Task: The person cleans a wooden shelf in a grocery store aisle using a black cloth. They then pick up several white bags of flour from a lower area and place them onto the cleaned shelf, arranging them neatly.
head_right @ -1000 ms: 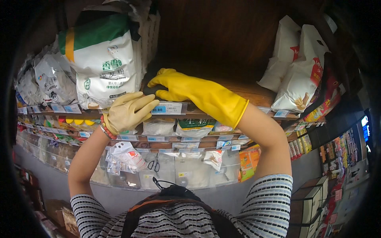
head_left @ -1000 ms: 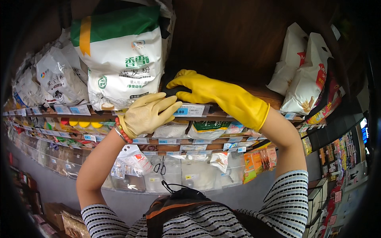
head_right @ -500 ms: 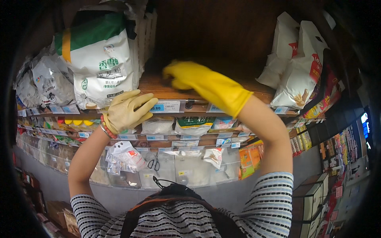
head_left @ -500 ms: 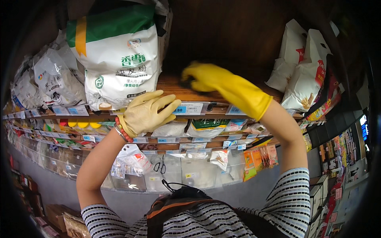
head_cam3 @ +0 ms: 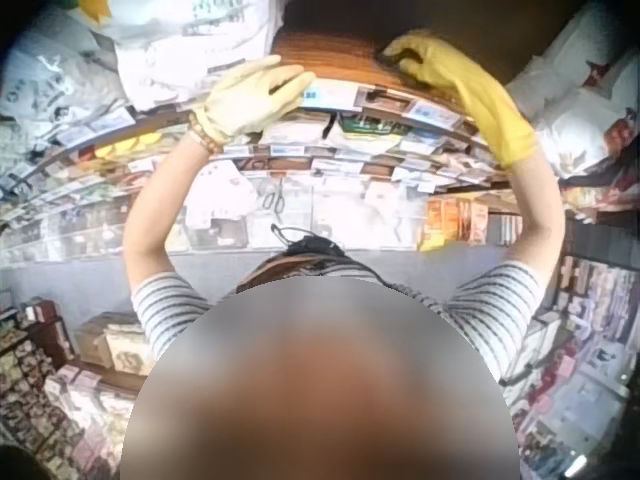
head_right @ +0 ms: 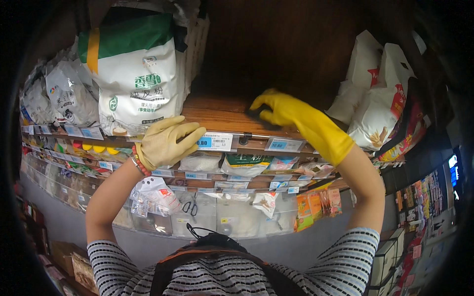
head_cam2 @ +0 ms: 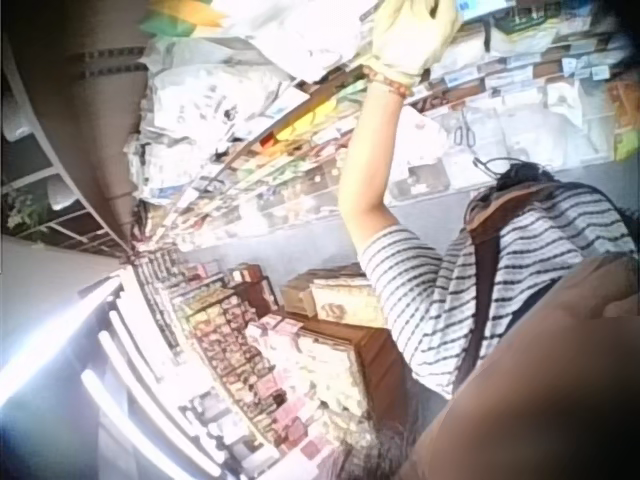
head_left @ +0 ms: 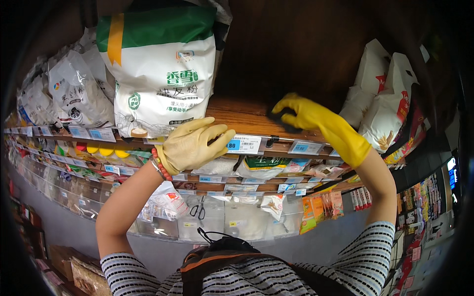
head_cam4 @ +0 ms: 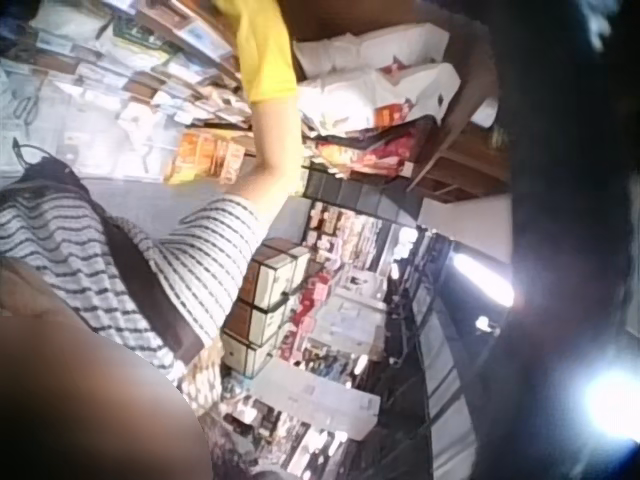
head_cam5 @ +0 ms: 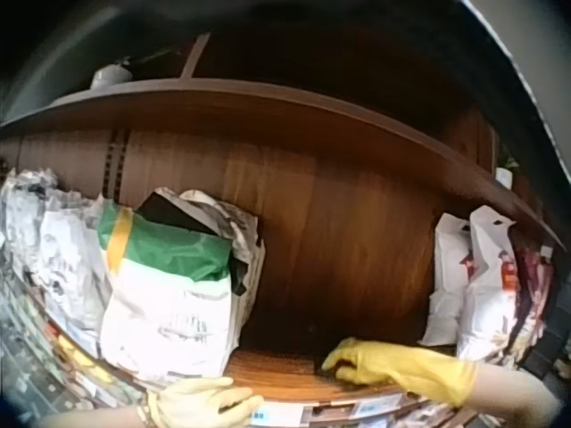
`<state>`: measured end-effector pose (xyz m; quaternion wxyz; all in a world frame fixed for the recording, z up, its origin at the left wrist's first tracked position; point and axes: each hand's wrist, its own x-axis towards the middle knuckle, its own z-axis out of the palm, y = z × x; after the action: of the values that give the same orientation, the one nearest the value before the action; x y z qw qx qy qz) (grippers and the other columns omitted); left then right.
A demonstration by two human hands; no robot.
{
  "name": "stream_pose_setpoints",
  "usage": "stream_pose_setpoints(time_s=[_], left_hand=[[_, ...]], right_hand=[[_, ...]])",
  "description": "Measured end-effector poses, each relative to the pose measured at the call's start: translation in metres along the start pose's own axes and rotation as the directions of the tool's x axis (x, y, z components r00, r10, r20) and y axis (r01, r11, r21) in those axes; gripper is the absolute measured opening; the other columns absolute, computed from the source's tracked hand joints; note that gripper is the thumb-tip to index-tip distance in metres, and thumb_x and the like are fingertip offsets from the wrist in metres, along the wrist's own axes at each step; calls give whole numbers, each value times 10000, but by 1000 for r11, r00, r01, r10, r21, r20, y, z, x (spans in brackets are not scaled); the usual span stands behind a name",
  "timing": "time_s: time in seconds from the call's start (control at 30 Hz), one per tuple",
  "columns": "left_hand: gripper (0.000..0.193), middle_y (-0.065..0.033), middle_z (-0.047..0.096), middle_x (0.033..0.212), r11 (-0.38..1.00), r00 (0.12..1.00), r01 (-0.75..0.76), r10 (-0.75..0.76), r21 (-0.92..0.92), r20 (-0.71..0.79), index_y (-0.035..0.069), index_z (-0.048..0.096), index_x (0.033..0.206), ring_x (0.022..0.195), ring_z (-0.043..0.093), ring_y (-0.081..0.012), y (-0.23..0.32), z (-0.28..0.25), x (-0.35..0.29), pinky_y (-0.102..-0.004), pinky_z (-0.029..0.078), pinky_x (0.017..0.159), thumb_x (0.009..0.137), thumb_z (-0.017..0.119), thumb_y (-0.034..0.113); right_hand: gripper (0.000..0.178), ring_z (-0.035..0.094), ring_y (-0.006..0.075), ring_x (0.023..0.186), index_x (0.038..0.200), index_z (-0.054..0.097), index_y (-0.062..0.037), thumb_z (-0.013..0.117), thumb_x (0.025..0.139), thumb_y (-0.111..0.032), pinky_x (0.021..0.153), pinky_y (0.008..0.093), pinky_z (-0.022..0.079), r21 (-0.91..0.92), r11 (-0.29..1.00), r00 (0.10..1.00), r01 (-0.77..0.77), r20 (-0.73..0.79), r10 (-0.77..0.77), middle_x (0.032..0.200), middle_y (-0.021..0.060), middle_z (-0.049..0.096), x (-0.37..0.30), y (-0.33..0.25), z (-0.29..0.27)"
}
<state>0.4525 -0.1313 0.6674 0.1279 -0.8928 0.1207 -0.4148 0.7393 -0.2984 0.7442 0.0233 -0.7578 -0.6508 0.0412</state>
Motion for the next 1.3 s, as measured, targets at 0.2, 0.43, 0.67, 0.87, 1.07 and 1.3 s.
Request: stream_pose_setpoints(time_s=[0.2, 0.43, 0.67, 0.87, 1.07, 1.3], left_hand=[[409, -49, 642, 1068, 1000, 1000, 15, -15, -7, -7, 97, 617, 1163, 942, 639, -180, 1, 3, -5, -320, 495, 951, 802, 695, 272], [379, -40, 637, 1063, 999, 999, 40, -39, -12, 13, 108, 628, 1153, 953, 628, -171, 2, 2, 1, -307, 487, 963, 810, 690, 256], [516, -17, 653, 1097, 1000, 1000, 30, -30, 5, 6, 133, 616, 1201, 941, 636, -147, 1, 3, -3, -307, 484, 939, 721, 749, 270], [501, -28, 652, 1102, 1000, 1000, -12, 11, 10, 9, 126, 608, 1214, 960, 633, -145, -3, 5, -5, -307, 476, 958, 748, 725, 268], [484, -25, 648, 1091, 1000, 1000, -4, 4, 4, 3, 123, 618, 1206, 956, 634, -148, -2, 1, -3, -304, 483, 954, 761, 712, 290], [457, -25, 648, 1089, 998, 999, -5, 8, 59, -41, 119, 619, 1202, 938, 635, -152, -3, 1, -9, -304, 474, 960, 783, 687, 287]], right_hand=[[269, 557, 305, 1097, 1102, 656, -114, 662, 835, -77, 941, 372, 465, 50, 997, 998, 54, 30, -55, 1227, 128, 545, 31, -21, 7], [218, 568, 296, 1066, 1043, 667, -109, 666, 827, -81, 925, 366, 473, -19, 997, 995, -72, -74, 70, 1163, 107, 577, 73, -13, 7], [193, 578, 304, 1057, 1001, 672, -110, 675, 812, -76, 891, 371, 480, 27, 999, 997, 39, -71, -37, 1133, 115, 588, 46, -34, 11], [203, 583, 287, 1026, 995, 673, -101, 684, 796, -59, 876, 366, 482, 21, 998, 995, 51, -86, -49, 1106, 112, 604, 60, -36, 14], [219, 579, 291, 1026, 987, 660, -94, 661, 778, -31, 887, 378, 477, 72, 994, 989, 85, -123, -76, 1051, 106, 610, 58, -35, 18], [195, 579, 305, 1009, 1006, 643, -90, 630, 813, -73, 883, 387, 479, -8, 959, 954, 284, -97, -284, 1102, 119, 583, 40, -51, 18]])
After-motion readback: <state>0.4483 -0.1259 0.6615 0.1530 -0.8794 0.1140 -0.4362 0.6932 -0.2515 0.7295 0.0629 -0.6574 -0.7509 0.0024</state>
